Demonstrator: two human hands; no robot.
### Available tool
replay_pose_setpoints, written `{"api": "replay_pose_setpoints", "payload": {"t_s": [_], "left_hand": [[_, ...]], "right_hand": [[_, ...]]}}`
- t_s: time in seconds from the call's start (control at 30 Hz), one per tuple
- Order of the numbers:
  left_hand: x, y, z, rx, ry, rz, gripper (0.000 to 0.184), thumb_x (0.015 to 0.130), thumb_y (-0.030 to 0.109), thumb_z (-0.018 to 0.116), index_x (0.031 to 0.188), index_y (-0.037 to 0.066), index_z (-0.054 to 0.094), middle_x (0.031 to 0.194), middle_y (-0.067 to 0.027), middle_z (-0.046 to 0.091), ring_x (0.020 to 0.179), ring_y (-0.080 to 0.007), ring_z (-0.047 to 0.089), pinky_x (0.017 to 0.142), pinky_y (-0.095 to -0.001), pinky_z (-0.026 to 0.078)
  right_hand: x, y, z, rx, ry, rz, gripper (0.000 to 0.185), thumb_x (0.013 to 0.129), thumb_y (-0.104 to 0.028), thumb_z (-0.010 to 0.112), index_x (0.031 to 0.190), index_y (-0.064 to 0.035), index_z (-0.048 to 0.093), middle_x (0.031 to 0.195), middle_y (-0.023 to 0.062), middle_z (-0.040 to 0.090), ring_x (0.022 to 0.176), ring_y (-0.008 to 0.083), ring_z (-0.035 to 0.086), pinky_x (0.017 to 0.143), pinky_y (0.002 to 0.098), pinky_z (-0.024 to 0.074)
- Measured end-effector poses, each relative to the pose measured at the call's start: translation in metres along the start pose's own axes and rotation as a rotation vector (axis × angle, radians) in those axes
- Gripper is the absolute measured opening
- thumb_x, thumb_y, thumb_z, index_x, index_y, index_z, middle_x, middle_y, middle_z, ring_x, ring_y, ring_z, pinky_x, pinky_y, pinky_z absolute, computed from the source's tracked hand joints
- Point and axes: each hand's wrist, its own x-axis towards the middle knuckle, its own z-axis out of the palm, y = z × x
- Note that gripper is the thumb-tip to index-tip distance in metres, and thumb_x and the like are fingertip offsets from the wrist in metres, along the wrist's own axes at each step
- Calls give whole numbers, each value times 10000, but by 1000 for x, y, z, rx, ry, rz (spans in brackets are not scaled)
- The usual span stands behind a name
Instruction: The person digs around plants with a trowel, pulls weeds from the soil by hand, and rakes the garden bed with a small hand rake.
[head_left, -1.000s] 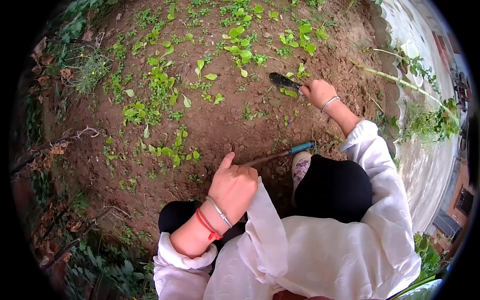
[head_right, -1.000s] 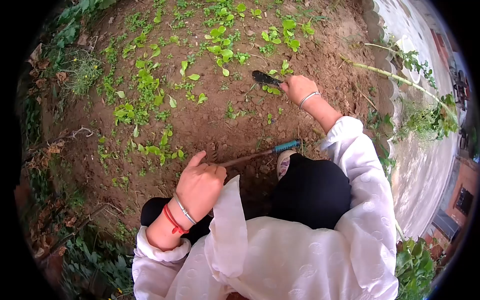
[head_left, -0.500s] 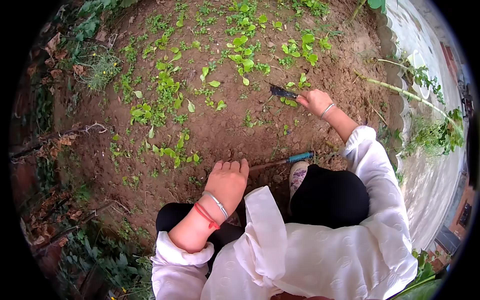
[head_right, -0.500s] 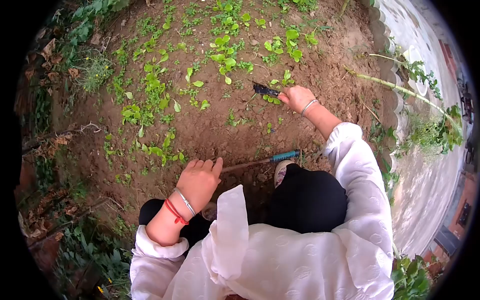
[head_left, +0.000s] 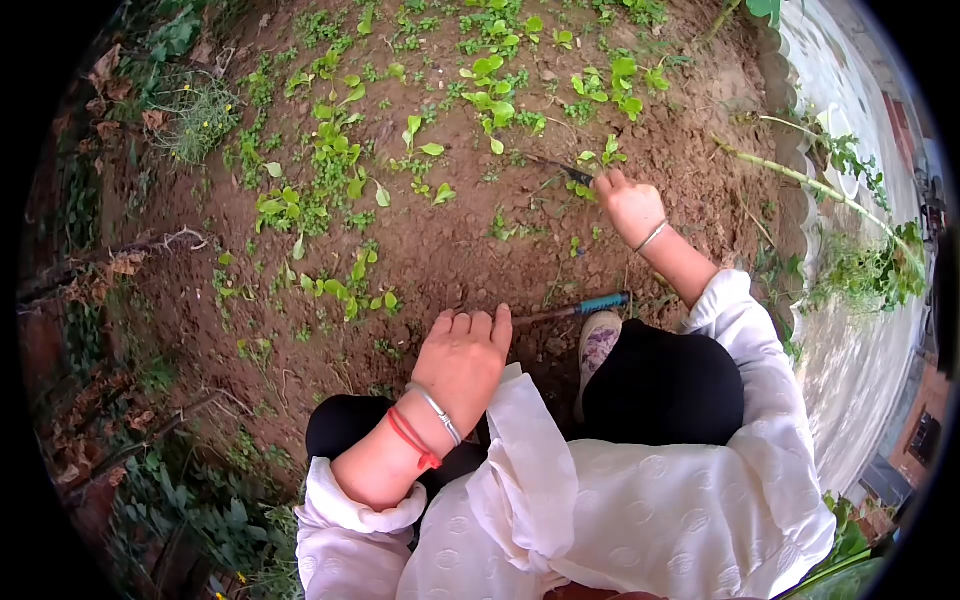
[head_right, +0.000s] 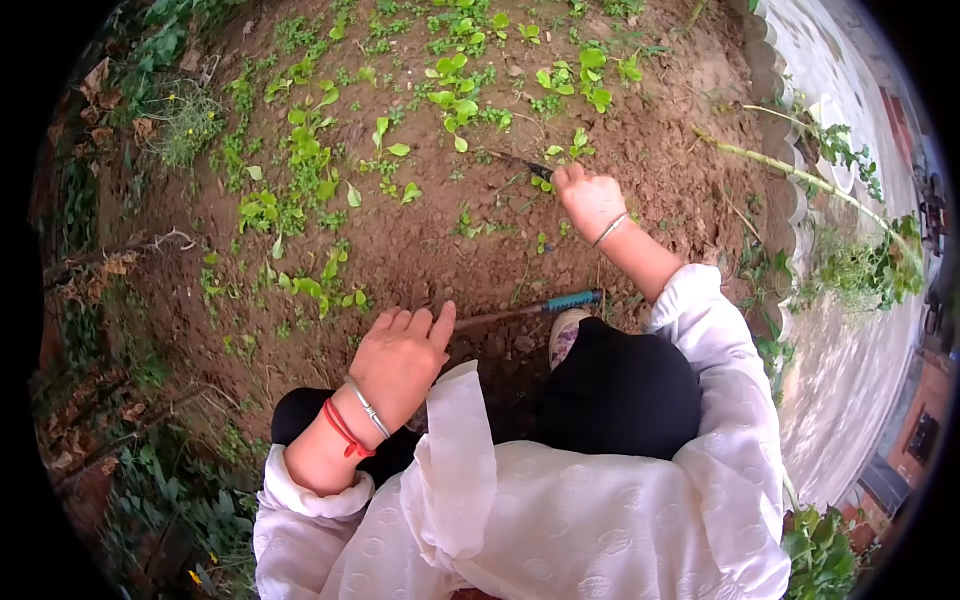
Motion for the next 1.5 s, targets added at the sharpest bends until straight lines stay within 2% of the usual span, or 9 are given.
{"api": "replay_pose_setpoints", "payload": {"t_s": [0.17,0.43,0.77,1.0,1.1,1.2,1.27,1.4,1.5], "left_hand": [[-5,4,-3,16,23,-6,485,793,187,629,1234,6,543,864,-93,582,860,-251,608,893,-367,456],[5,3,2,-5,-32,-1,454,799,95,531,1240,-9,536,881,-100,588,877,-249,609,904,-373,454],[0,5,-8,-17,27,14,476,795,95,523,1258,-17,520,899,-100,589,896,-252,595,935,-384,438],[-2,4,-8,-11,-39,-24,486,797,90,517,1271,-16,511,908,-107,587,935,-261,596,945,-385,433],[-3,4,-15,-25,38,-4,476,801,86,513,1265,-17,513,918,-114,590,933,-262,594,945,-384,429],[-2,6,-13,-84,11,9,467,801,85,511,1256,-19,516,928,-121,591,922,-263,591,943,-384,429],[5,0,-11,-58,0,-16,461,802,85,509,1250,-22,518,931,-125,590,916,-262,590,943,-386,428],[-5,1,-11,-2,1,-14,462,808,92,505,1253,-31,512,941,-131,587,916,-265,590,945,-390,429],[-4,4,-13,-32,31,8,483,806,94,508,1270,-40,496,959,-133,583,928,-266,587,947,-387,427]], "right_hand": [[-41,-14,14,-115,-45,-207,463,776,-91,533,1214,52,490,883,100,575,621,178,645,524,289,519],[-21,-8,-31,132,2,36,429,782,-121,571,1193,-13,514,859,100,576,621,224,643,533,334,518],[-67,-20,18,-59,-24,-186,533,776,-108,545,1281,43,462,832,86,553,618,191,617,507,318,508],[-34,3,-53,601,288,91,311,919,-200,561,1190,-47,561,746,121,584,597,256,617,540,333,489],[-34,-8,-46,1240,-167,511,281,967,-259,492,1028,-2,591,768,163,627,667,287,628,624,350,489],[-79,-35,80,1086,-290,322,390,991,-344,428,914,7,580,727,175,608,697,326,605,671,404,471],[-82,-52,76,966,-299,409,433,994,-371,405,881,8,580,728,168,614,711,350,588,694,430,459],[-75,-38,25,1166,-375,510,426,987,-385,447,860,2,573,667,63,586,618,161,537,589,328,434],[-48,-27,3,1204,-245,578,420,989,-391,429,917,-3,574,710,143,634,620,262,595,602,385,462]]}}
